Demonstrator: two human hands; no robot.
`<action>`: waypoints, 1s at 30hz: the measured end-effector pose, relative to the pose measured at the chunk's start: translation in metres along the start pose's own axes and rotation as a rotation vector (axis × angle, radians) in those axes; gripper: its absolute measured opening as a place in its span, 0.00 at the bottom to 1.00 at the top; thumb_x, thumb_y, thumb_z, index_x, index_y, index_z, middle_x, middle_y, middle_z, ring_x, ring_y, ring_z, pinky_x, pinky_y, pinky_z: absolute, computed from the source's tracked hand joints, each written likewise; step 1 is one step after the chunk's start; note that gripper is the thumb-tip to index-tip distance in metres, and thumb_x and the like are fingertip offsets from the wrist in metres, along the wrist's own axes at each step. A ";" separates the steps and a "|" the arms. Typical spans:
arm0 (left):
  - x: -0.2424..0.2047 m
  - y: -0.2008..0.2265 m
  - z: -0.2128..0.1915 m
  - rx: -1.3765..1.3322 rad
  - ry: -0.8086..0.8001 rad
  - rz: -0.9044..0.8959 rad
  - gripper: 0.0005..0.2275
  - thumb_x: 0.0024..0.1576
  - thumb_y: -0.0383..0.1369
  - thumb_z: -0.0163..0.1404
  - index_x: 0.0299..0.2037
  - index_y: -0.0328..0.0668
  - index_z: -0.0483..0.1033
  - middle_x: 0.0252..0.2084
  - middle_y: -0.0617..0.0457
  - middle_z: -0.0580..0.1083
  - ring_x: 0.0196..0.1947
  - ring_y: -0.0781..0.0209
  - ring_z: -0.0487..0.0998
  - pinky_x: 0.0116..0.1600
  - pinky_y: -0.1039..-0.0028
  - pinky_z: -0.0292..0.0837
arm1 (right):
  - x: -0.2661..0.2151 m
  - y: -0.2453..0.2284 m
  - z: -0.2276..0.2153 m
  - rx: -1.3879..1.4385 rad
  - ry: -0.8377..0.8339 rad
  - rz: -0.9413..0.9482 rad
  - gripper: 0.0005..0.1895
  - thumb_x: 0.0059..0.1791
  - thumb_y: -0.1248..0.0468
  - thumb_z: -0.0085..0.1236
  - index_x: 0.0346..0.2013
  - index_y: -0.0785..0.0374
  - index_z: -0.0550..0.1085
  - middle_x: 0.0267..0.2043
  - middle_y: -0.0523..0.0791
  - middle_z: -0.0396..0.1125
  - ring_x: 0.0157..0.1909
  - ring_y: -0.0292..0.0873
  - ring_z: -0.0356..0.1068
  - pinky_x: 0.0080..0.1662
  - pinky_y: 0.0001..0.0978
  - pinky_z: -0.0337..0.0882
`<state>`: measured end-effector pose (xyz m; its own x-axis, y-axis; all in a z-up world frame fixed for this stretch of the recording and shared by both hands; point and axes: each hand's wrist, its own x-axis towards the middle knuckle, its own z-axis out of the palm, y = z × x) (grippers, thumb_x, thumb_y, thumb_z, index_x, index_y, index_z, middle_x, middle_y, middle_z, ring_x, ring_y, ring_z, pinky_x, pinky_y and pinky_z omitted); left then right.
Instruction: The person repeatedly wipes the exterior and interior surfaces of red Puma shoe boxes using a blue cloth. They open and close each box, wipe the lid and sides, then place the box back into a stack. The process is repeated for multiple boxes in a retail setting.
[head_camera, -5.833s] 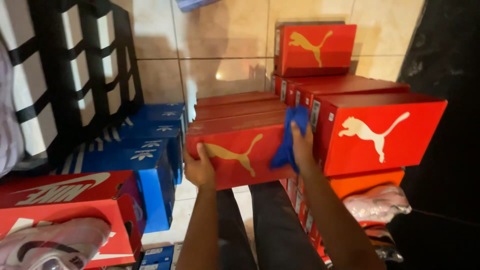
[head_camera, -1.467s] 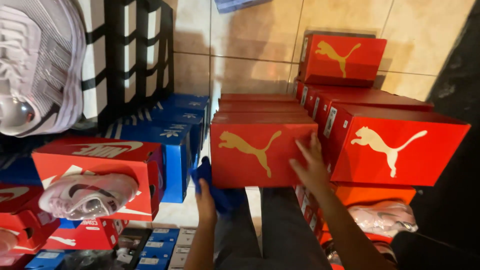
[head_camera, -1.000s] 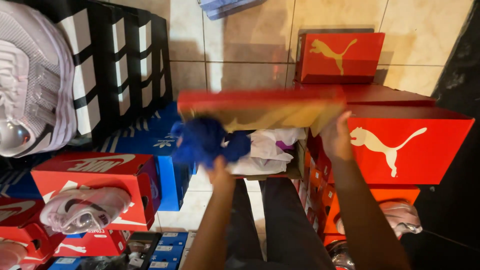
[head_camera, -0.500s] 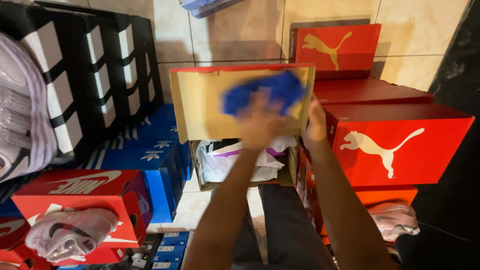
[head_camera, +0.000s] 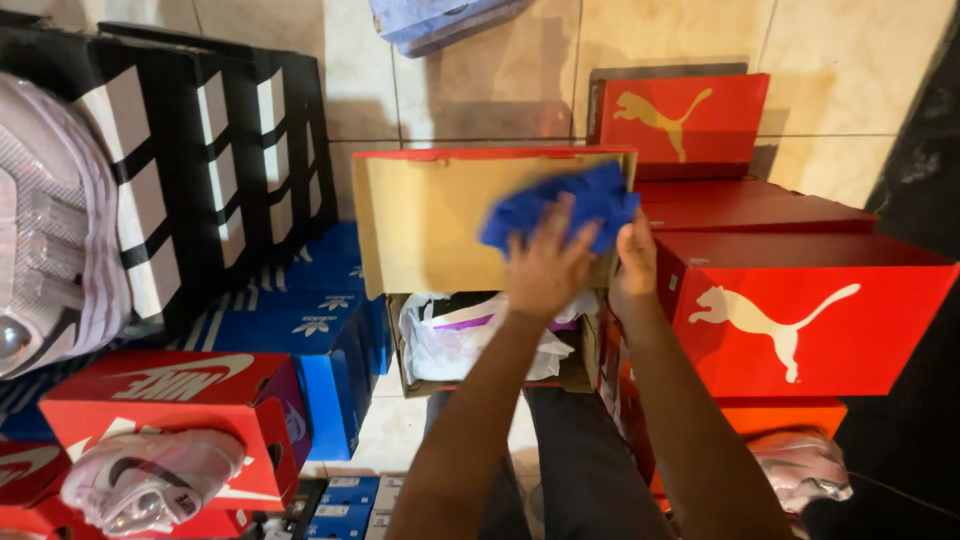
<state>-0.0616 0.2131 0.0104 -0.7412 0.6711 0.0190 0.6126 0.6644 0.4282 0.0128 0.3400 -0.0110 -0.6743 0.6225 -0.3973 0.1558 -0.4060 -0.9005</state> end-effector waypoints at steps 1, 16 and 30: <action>-0.001 -0.018 -0.006 0.030 -0.003 -0.083 0.15 0.59 0.48 0.47 0.56 0.68 0.71 0.70 0.51 0.63 0.67 0.49 0.69 0.50 0.50 0.69 | -0.001 -0.011 0.010 -0.042 -0.017 -0.038 0.28 0.59 0.56 0.49 0.71 0.63 0.60 0.69 0.54 0.61 0.68 0.50 0.61 0.71 0.56 0.57; 0.023 0.031 0.013 0.070 0.043 -0.187 0.25 0.60 0.49 0.49 0.69 0.77 0.61 0.75 0.45 0.61 0.74 0.45 0.66 0.58 0.42 0.71 | 0.000 -0.012 0.015 -0.063 0.091 0.085 0.26 0.60 0.54 0.49 0.71 0.59 0.61 0.66 0.54 0.63 0.67 0.53 0.63 0.70 0.53 0.58; 0.010 -0.025 -0.010 0.156 0.058 -0.501 0.22 0.60 0.52 0.47 0.66 0.75 0.67 0.70 0.37 0.61 0.73 0.31 0.58 0.49 0.33 0.72 | 0.000 -0.009 0.012 -0.136 0.112 0.108 0.30 0.58 0.49 0.53 0.71 0.60 0.61 0.62 0.52 0.65 0.62 0.48 0.67 0.66 0.48 0.65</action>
<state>-0.0873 0.1993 0.0091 -0.9649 0.2422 -0.1018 0.2095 0.9432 0.2577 0.0027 0.3351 -0.0005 -0.5650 0.6536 -0.5036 0.3245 -0.3851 -0.8639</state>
